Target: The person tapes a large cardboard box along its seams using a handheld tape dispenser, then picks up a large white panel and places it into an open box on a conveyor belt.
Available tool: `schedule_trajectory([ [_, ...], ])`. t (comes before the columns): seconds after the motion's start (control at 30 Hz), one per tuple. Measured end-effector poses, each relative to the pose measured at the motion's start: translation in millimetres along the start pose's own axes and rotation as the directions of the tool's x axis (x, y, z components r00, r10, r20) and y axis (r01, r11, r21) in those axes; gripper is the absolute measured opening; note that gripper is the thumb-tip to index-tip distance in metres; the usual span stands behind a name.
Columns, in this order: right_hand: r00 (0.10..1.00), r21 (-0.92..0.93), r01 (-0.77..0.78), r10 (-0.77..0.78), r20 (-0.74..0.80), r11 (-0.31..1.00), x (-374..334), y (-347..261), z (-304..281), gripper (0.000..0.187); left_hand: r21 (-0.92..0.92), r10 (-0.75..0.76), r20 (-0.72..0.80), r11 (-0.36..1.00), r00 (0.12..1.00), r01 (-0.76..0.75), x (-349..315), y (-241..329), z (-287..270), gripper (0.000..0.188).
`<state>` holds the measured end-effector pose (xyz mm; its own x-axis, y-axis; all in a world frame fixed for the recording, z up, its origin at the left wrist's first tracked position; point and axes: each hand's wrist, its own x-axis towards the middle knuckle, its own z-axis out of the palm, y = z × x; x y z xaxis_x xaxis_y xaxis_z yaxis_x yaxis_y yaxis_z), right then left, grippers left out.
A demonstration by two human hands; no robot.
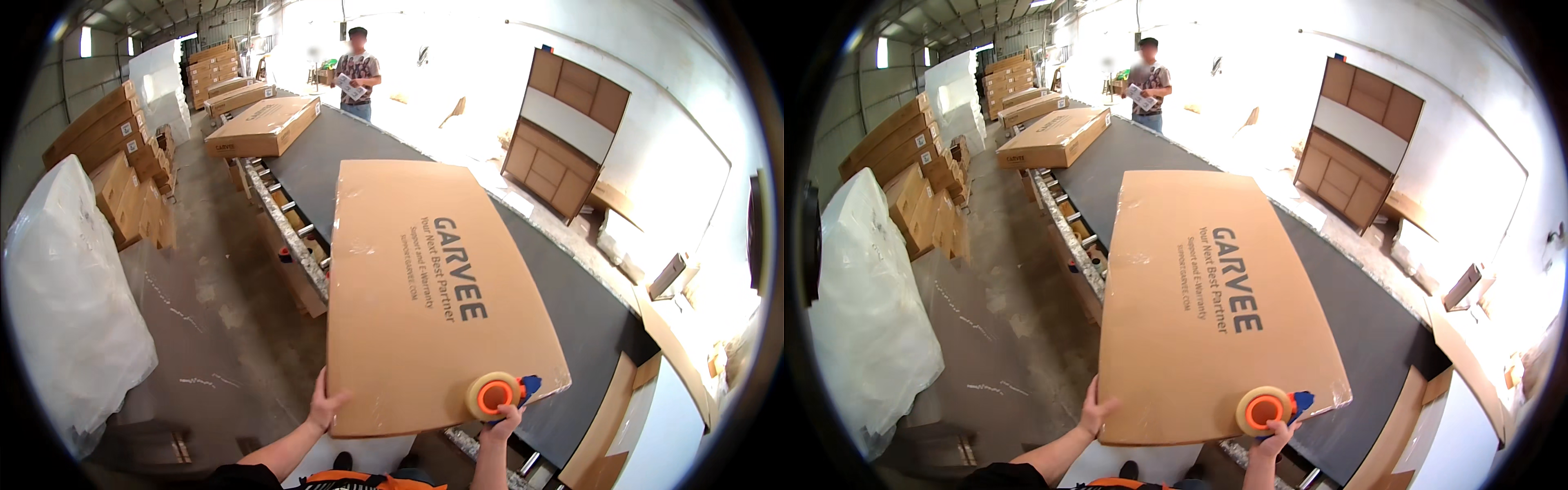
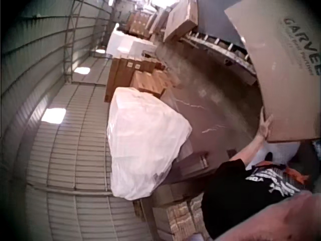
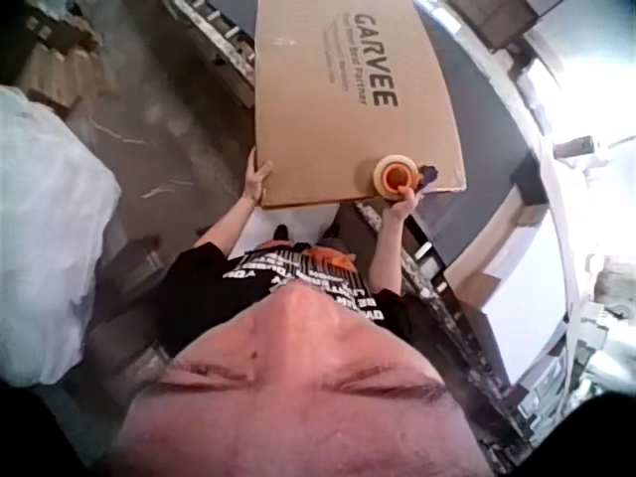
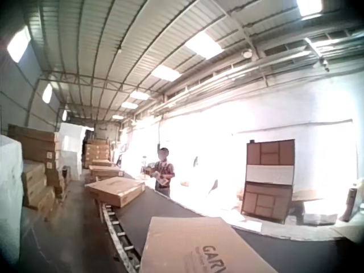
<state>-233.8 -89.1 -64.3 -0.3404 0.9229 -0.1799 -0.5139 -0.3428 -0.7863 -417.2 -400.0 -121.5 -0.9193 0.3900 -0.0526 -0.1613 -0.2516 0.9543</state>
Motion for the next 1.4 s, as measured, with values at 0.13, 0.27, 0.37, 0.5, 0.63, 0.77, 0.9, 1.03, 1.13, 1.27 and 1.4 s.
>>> schedule_trajectory([
  [0.13,0.99,-0.027,-0.049,0.052,0.131,0.998,11,-5,11,0.075,-0.298,-0.098,0.052,0.948,0.994,0.109,-8,12,11,0.066],
  [0.27,0.977,-0.027,-0.064,0.068,0.201,0.998,40,-26,3,0.079,-0.345,-0.086,-0.109,0.938,0.99,0.043,-28,-31,38,0.064],
  [0.37,0.944,-0.047,-0.162,0.169,0.283,0.986,136,-56,-29,0.082,-0.197,-0.13,-0.167,0.976,0.977,0.096,-45,-53,130,0.081],
  [0.5,0.988,-0.026,-0.15,0.148,-0.052,0.988,286,-119,-20,0.044,0.467,-0.159,0.284,0.884,0.946,0.008,-32,-109,259,0.128],
  [0.63,0.943,-0.575,-0.1,-0.107,-0.316,0.812,297,-93,68,0.019,0.453,-0.386,0.376,0.87,0.843,0.196,27,-85,234,0.115],
  [0.77,0.979,-0.645,-0.058,0.168,0.111,0.762,233,-82,110,0.013,0.316,-0.291,0.218,0.924,0.932,0.214,82,-41,144,0.083],
  [0.9,0.99,-0.934,0.08,0.081,0.115,0.348,214,-30,120,0.053,0.342,-0.36,-0.01,0.875,0.933,0.341,144,-25,53,0.072],
  [1.03,0.973,-0.987,0.004,0.228,0.041,0.159,191,-31,139,0.078,0.271,-0.408,-0.091,0.868,0.908,0.417,223,-13,-18,0.072],
  [1.13,0.986,-0.721,0.137,-0.163,0.035,0.679,159,-8,128,0.062,0.197,-0.317,-0.127,0.921,0.94,0.337,306,10,-67,0.072],
  [1.27,0.572,-0.999,-0.035,-0.82,-0.031,0.013,54,33,85,0.058,0.136,-0.18,-0.187,0.969,0.966,0.207,419,47,-131,0.08],
  [1.4,0.394,-0.741,-0.122,-0.653,-0.647,0.661,10,62,88,0.075,0.171,-0.092,-0.185,0.977,0.978,0.124,519,68,-150,0.094],
])
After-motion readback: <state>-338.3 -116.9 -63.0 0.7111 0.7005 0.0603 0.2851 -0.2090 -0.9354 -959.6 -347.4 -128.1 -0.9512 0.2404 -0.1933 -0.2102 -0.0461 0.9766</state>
